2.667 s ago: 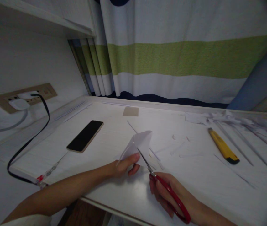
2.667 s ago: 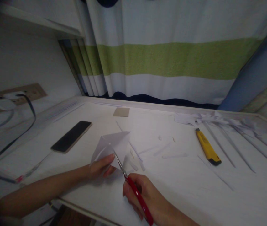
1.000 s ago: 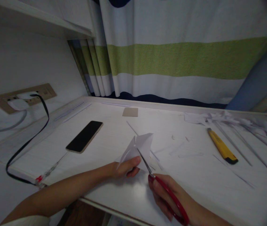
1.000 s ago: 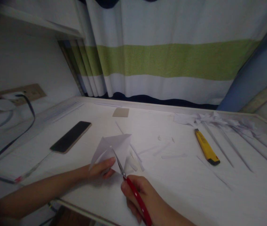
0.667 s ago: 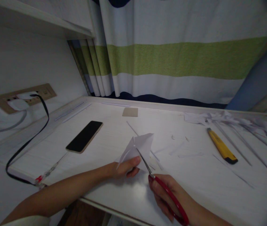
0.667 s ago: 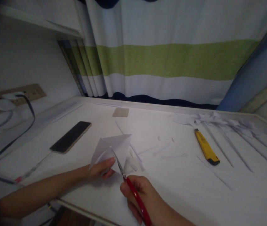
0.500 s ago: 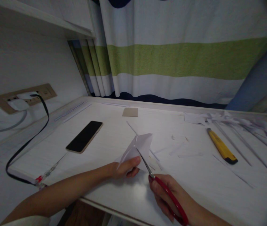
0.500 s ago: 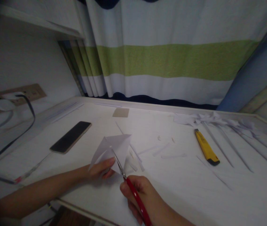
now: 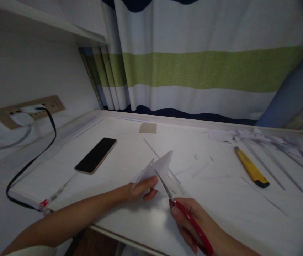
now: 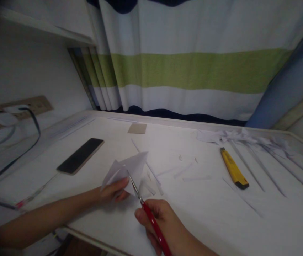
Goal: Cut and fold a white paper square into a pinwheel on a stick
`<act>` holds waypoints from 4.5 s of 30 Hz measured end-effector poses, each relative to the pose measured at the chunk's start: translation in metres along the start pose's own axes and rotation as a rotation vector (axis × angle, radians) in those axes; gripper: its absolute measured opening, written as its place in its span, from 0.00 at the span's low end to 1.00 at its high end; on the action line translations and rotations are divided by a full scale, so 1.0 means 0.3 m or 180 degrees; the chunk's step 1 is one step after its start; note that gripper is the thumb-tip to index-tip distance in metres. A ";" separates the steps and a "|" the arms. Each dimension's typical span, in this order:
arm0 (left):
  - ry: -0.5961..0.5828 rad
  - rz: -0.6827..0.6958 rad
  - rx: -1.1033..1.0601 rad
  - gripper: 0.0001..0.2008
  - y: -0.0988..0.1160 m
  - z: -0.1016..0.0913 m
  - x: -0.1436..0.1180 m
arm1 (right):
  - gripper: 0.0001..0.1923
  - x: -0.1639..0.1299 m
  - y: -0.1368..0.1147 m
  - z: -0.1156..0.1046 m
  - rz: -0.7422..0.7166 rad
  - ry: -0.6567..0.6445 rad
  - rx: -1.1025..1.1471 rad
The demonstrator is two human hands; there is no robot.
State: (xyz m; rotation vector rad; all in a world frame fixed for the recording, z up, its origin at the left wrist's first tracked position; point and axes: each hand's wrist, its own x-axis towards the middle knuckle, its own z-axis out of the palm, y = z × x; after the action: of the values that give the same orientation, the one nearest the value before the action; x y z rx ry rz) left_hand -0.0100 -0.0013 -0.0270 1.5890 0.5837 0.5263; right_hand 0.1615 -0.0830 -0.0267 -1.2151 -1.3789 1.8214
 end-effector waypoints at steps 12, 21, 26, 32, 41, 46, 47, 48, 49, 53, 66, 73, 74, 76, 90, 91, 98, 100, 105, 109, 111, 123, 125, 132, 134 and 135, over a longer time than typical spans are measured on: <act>0.0317 0.0012 -0.0768 0.28 -0.012 -0.026 0.030 | 0.21 -0.012 -0.046 -0.049 -0.0733 0.0683 -0.0262; 0.0095 -0.0392 -0.1003 0.19 -0.030 -0.030 0.033 | 0.12 0.005 -0.090 -0.148 -0.1313 0.2461 -0.0097; -0.0354 -0.0670 -0.0899 0.15 -0.030 -0.031 0.027 | 0.15 0.007 -0.105 -0.142 -0.1031 0.2017 -0.0318; -0.0978 -0.0766 -0.0671 0.18 -0.028 -0.019 0.024 | 0.15 0.017 -0.096 -0.113 -0.0823 0.1401 -0.0395; -0.1376 -0.0456 -0.0146 0.34 0.018 -0.011 0.032 | 0.17 0.025 -0.070 -0.104 -0.0812 0.2030 -0.0230; -0.0959 -0.0289 0.0147 0.27 0.038 0.028 0.030 | 0.16 0.026 -0.040 -0.064 -0.0916 0.1994 -0.0063; -0.0845 -0.0249 0.0215 0.25 0.040 0.033 0.029 | 0.16 0.027 -0.035 -0.057 -0.0907 0.1931 -0.0070; -0.0743 -0.0216 0.0279 0.23 0.041 0.038 0.028 | 0.16 0.027 -0.033 -0.052 -0.0887 0.1880 -0.0083; -0.0659 -0.0193 0.0337 0.22 0.042 0.041 0.026 | 0.16 0.027 -0.033 -0.050 -0.0858 0.1837 -0.0091; -0.0421 -0.0162 0.0484 0.20 0.034 0.045 0.018 | 0.16 0.024 -0.052 -0.051 -0.0743 0.1692 0.0040; 0.1010 -0.0196 0.0321 0.24 0.007 0.009 0.045 | 0.20 0.015 -0.016 -0.046 -0.0716 0.0865 0.0195; 0.1511 -0.0031 0.0267 0.22 0.017 0.004 0.042 | 0.15 -0.025 -0.034 -0.032 -0.0764 0.0363 -0.0410; 0.1543 -0.0003 0.0255 0.22 0.015 0.002 0.042 | 0.14 -0.025 -0.037 -0.032 -0.0722 0.0342 -0.0419; 0.1596 0.0052 0.0227 0.22 0.010 -0.004 0.042 | 0.14 -0.022 -0.041 -0.032 -0.0695 0.0319 -0.0393; 0.1542 0.0148 0.0185 0.22 0.000 -0.005 0.041 | 0.18 0.003 -0.041 -0.026 -0.0270 0.0122 -0.0068; 0.1531 0.0141 0.0195 0.22 0.004 -0.002 0.040 | 0.18 0.003 -0.040 -0.026 -0.0236 0.0126 -0.0029; 0.1434 0.0139 0.0247 0.22 0.019 0.008 0.035 | 0.19 0.010 -0.029 -0.024 -0.0044 0.0153 0.0160; 0.1424 0.0137 0.0250 0.22 0.018 0.008 0.035 | 0.20 0.010 -0.027 -0.023 0.0046 0.0175 0.0190; 0.1408 0.0163 0.0237 0.22 0.010 0.007 0.039 | 0.19 0.009 -0.019 -0.026 0.0114 0.0146 0.0282; 0.1428 0.0185 0.0242 0.23 0.007 0.008 0.038 | 0.19 0.009 -0.008 -0.033 0.0023 0.0055 0.0302; 0.1437 0.0190 0.0245 0.23 0.006 0.009 0.038 | 0.19 0.009 -0.005 -0.035 0.0000 0.0041 0.0290; 0.1383 0.0203 0.0239 0.23 0.005 0.010 0.038 | 0.19 0.019 0.008 -0.032 -0.0101 0.0024 0.0259; 0.1385 0.0215 0.0237 0.23 0.002 0.010 0.039 | 0.20 0.016 0.006 -0.032 -0.0087 0.0033 0.0191; 0.1350 0.0222 0.0221 0.24 0.000 0.008 0.037 | 0.21 0.009 0.002 -0.026 -0.0044 0.0088 0.0078; 0.1345 0.0214 0.0206 0.24 -0.003 0.008 0.037 | 0.21 0.009 0.003 -0.025 -0.0061 0.0074 0.0043; 0.1346 0.0212 0.0201 0.24 -0.004 0.007 0.037 | 0.21 0.009 0.003 -0.024 -0.0061 0.0074 0.0031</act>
State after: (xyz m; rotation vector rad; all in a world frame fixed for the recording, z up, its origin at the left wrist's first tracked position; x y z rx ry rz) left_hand -0.0001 0.0043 -0.0286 1.5685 0.8721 0.9130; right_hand 0.1670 -0.0778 -0.0289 -1.2102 -1.3631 1.7934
